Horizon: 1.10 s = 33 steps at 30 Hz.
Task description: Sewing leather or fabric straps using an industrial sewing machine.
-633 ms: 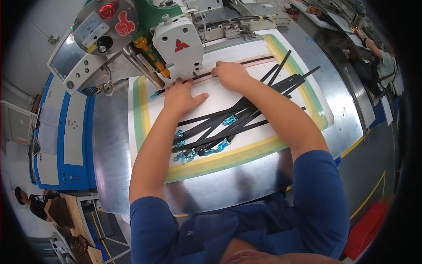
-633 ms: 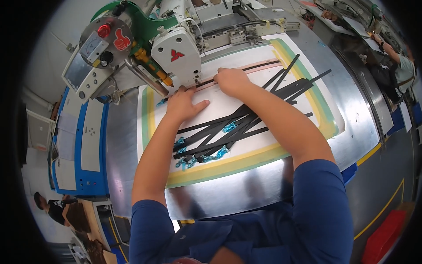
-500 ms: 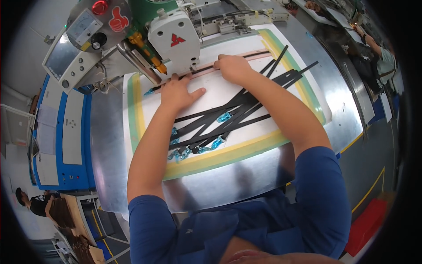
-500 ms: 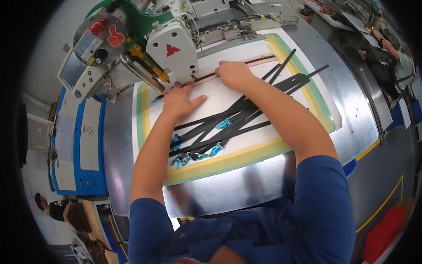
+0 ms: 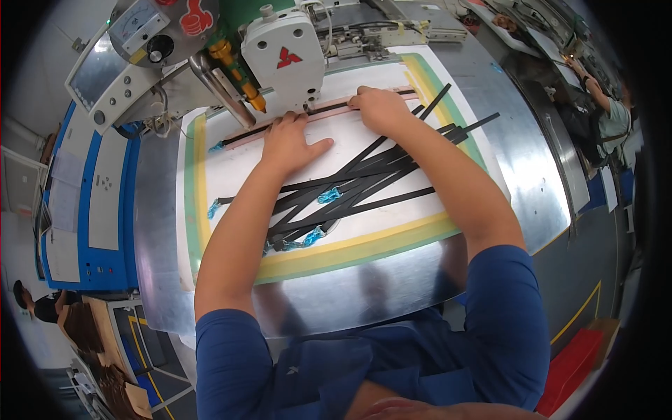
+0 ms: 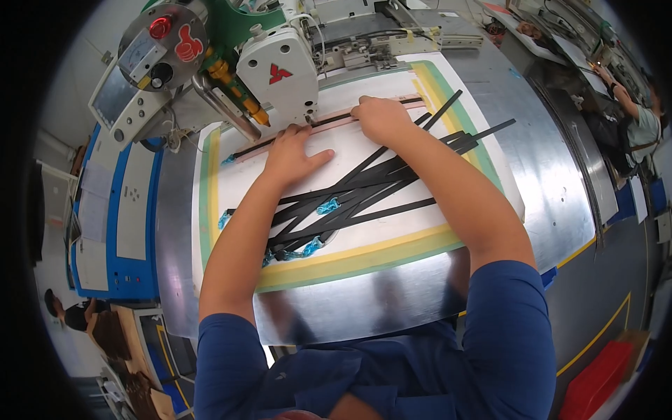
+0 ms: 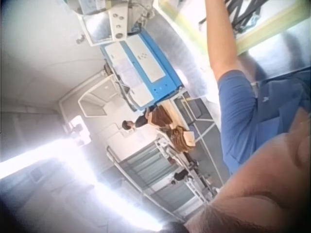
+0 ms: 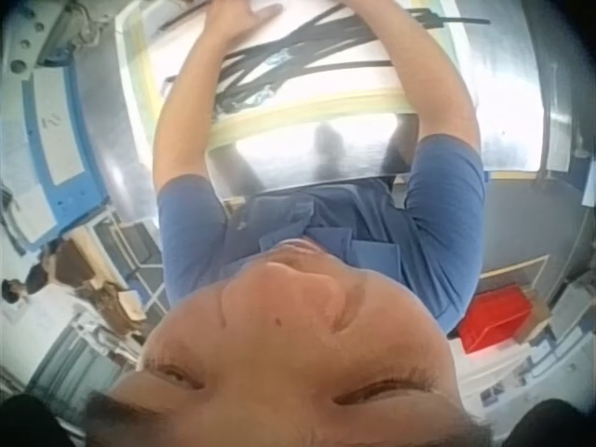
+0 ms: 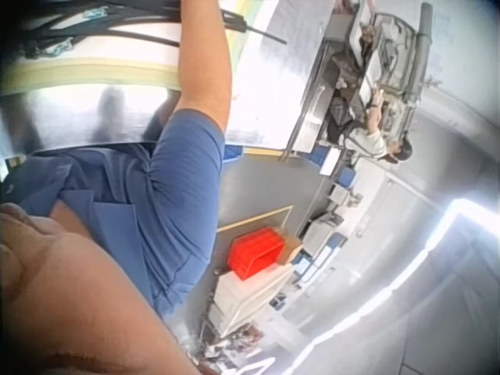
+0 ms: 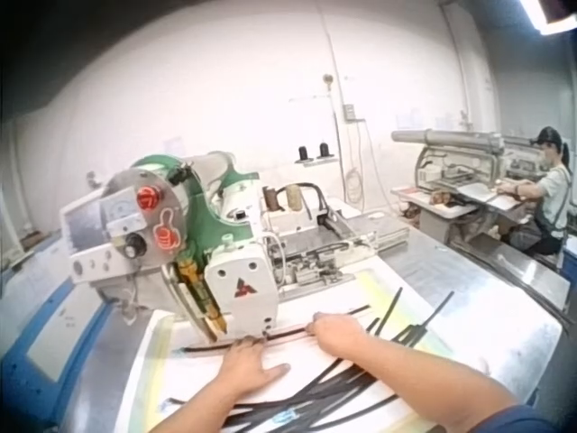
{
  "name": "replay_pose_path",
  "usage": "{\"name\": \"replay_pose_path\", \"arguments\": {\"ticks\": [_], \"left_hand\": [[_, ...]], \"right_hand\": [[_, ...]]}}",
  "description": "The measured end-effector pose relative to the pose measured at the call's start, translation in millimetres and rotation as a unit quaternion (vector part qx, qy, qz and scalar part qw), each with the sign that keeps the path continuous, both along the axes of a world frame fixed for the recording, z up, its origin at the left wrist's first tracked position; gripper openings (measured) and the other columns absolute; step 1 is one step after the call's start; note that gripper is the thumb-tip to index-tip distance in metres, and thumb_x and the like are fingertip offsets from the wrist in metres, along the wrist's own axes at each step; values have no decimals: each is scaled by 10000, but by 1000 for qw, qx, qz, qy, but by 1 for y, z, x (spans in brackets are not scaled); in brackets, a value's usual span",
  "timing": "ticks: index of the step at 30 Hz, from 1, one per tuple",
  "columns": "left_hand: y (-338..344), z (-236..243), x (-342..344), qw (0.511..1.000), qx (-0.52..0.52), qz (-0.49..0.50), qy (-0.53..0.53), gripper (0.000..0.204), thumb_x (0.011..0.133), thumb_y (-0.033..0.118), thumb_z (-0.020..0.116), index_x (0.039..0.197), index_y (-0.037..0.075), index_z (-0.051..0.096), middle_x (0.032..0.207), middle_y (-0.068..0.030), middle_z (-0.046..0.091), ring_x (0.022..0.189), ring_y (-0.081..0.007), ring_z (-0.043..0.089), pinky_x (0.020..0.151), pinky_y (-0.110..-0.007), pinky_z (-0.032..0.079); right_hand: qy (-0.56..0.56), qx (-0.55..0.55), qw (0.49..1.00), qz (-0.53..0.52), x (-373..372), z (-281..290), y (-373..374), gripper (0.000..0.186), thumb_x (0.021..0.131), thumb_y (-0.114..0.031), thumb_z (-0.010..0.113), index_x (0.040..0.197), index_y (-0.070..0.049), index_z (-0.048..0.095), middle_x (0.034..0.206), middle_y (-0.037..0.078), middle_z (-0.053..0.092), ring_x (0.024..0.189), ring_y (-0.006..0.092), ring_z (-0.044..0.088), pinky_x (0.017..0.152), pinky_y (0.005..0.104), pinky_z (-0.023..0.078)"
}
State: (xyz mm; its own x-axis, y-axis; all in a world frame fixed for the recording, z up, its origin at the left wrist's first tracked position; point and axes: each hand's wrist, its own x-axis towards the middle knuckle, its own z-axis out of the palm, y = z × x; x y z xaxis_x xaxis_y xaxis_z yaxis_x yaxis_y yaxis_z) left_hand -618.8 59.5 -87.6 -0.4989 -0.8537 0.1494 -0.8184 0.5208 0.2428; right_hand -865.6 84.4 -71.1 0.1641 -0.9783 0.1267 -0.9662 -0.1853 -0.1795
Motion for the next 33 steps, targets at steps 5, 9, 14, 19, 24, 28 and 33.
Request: {"name": "replay_pose_path", "arguments": {"ticks": [5, 9, 14, 19, 24, 28, 33], "left_hand": [[5, 10, -17, 999, -14, 5, -40, 800, 800, 591, 758, 1348, 16, 656, 1369, -233, 612, 1298, -412, 562, 1110, -499, 455], [2, 13, -26, 999, -3, 18, -47, 770, 797, 575, 762, 1327, 24, 668, 1350, -236, 617, 1287, -410, 568, 1105, -493, 461], [0, 12, -40, 998, -5, 1, -56, 741, 793, 567, 761, 1320, 52, 681, 1332, -237, 616, 1261, -410, 585, 1092, -475, 476], [11, 20, -57, 999, -10, 12, -50, 756, 798, 568, 758, 1319, 27, 673, 1343, -234, 613, 1267, -407, 584, 1100, -469, 471], [8, 17, -67, 998, -3, 16, -63, 746, 809, 569, 752, 1345, 58, 666, 1358, -220, 608, 1278, -404, 576, 1108, -462, 467], [11, 21, -81, 998, 14, 14, -61, 786, 817, 598, 738, 1389, 67, 644, 1423, -191, 573, 1337, -380, 535, 1123, -514, 447], [15, 29, -96, 997, 23, 29, -73, 775, 821, 589, 738, 1388, 68, 646, 1410, -204, 579, 1324, -396, 540, 1123, -474, 457]], "right_hand": [[1, 14, 1000, -17, -20, 3, 1, 399, 925, -7, 542, 1214, -172, 762, 1210, 80, 694, 1098, 329, 705, 926, 454, 564], [0, 6, 1000, -11, -34, 4, 3, 355, 940, -36, 546, 1194, -150, 765, 1196, 103, 686, 1079, 329, 711, 913, 444, 576], [0, 11, 1000, -24, -47, 7, 5, 396, 933, -16, 543, 1217, -180, 766, 1199, 73, 693, 1089, 323, 702, 933, 441, 556], [1, 12, 999, -33, -67, 7, 8, 390, 936, -21, 549, 1217, -181, 767, 1192, 68, 692, 1109, 316, 693, 931, 438, 555], [6, 15, 999, -32, -84, 8, 10, 393, 930, -18, 551, 1217, -178, 767, 1198, 66, 694, 1113, 310, 694, 927, 436, 558], [10, 18, 1000, -20, -98, 8, 10, 372, 924, -27, 568, 1229, -142, 748, 1196, 97, 679, 1103, 320, 700, 909, 450, 573], [12, 12, 1000, -11, -111, 8, 8, 353, 920, -34, 575, 1208, -139, 750, 1171, 103, 689, 1089, 333, 704, 902, 452, 574]]}}
